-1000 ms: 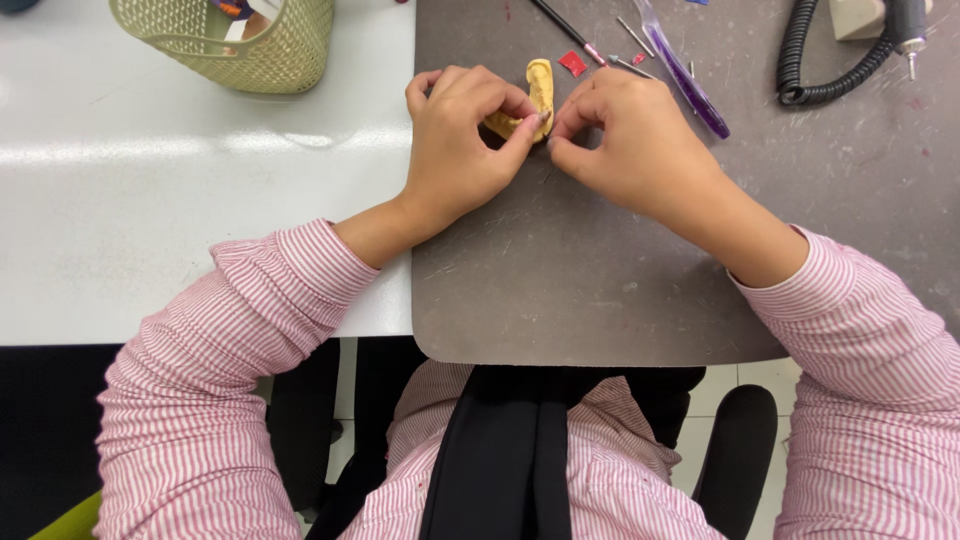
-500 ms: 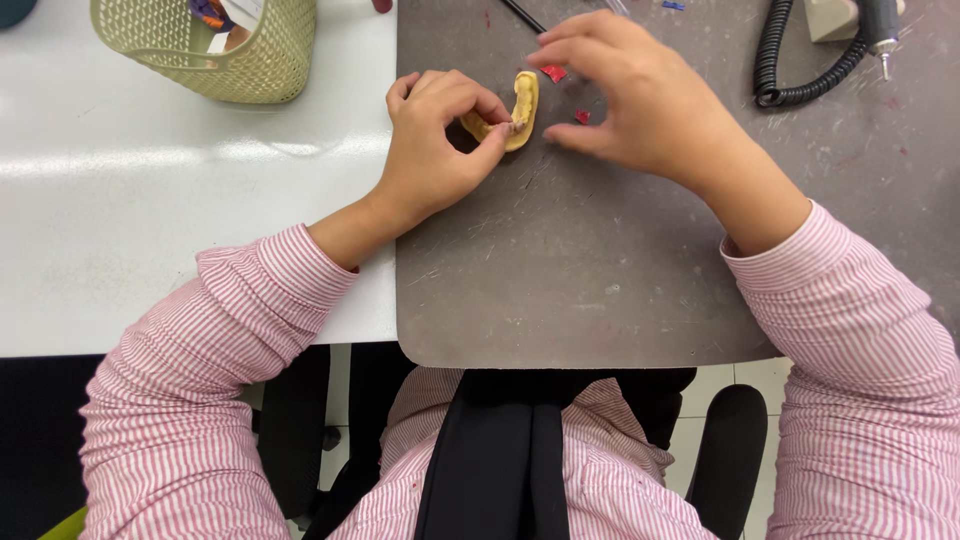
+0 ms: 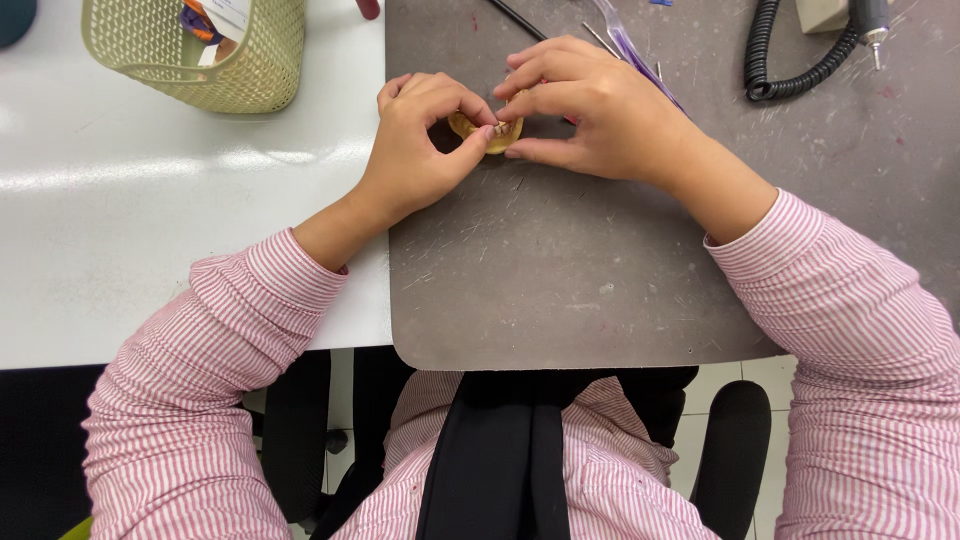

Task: The person assembles a dental prosthesis by inserting small components into a yellow denture base. They use a rotary tool to grind and shape individual pieces before fitting them into the denture. The person repeatedly checks the fit and adjusts the components by hand.

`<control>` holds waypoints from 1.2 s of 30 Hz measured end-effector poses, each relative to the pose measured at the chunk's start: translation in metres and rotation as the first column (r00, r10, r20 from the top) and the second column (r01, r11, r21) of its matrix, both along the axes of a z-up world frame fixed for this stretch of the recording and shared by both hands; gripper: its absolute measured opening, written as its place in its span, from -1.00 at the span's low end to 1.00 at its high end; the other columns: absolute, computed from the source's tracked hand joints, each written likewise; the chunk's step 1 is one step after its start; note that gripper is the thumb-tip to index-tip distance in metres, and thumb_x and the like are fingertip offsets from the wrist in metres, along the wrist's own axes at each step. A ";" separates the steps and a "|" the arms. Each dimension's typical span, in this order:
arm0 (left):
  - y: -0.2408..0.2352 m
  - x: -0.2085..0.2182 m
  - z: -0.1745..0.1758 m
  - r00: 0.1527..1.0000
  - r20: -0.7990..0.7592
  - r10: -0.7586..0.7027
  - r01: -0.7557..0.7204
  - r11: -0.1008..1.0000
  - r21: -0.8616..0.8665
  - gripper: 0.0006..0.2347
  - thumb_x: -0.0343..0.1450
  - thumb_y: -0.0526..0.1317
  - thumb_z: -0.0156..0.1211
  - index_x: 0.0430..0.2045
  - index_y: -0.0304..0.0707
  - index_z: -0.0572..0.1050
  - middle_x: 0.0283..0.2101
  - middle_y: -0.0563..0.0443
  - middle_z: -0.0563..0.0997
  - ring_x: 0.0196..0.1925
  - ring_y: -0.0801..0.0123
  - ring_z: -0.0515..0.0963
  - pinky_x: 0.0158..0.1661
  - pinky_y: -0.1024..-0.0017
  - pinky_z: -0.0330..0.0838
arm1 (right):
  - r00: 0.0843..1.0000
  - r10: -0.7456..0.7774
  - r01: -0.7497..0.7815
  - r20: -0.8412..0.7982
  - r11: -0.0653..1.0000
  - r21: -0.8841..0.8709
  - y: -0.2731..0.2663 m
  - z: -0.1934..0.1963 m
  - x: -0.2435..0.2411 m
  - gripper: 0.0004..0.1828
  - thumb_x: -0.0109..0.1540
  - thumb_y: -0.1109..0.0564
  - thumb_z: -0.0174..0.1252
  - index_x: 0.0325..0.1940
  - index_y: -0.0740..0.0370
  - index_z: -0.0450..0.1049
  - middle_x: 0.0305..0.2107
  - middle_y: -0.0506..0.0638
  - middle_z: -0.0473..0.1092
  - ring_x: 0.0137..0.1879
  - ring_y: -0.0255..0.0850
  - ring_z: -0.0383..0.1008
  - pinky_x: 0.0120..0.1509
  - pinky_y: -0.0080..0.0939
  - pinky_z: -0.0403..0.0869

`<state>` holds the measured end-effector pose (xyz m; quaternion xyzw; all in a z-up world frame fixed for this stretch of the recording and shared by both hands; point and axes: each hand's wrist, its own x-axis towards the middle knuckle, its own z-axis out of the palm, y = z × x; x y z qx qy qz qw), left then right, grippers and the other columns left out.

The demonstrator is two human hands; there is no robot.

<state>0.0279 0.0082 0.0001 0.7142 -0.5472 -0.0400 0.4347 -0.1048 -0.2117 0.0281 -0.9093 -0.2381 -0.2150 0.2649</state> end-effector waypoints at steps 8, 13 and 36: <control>0.000 -0.002 0.000 1.000 0.023 0.014 -0.014 1.000 -0.002 -0.93 0.43 -0.23 0.39 -0.40 -0.13 0.59 -0.32 0.23 0.57 -0.12 0.44 0.51 0.32 0.11 0.02 | 0.998 -0.039 0.037 0.041 0.998 0.045 0.007 -0.003 0.002 -0.81 0.28 0.16 0.48 -0.12 0.21 0.60 -0.07 -0.06 0.55 0.27 -0.07 0.52 0.28 -0.05 0.53; 0.000 -0.007 -0.001 0.998 0.033 0.056 -0.056 0.998 -0.023 -0.93 0.43 -0.24 0.38 -0.38 -0.14 0.59 -0.30 0.21 0.57 -0.11 0.41 0.51 0.32 0.05 -0.01 | 1.000 0.003 -0.002 -0.010 0.996 0.091 0.004 -0.002 0.003 -0.78 0.27 0.23 0.45 -0.03 0.24 0.59 -0.02 0.01 0.52 0.29 -0.06 0.53 0.28 -0.11 0.58; -0.006 -0.016 -0.004 0.970 0.190 0.155 -0.130 0.982 -0.139 -0.96 0.40 -0.25 0.36 -0.41 -0.16 0.62 -0.29 0.16 0.58 -0.01 0.31 0.51 0.34 -0.12 -0.12 | 0.914 -0.393 0.395 0.100 0.919 0.004 -0.033 0.018 -0.009 -0.87 0.41 0.23 0.33 -0.17 0.38 0.59 -0.40 0.08 0.54 -0.30 -0.14 0.60 -0.24 -0.23 0.51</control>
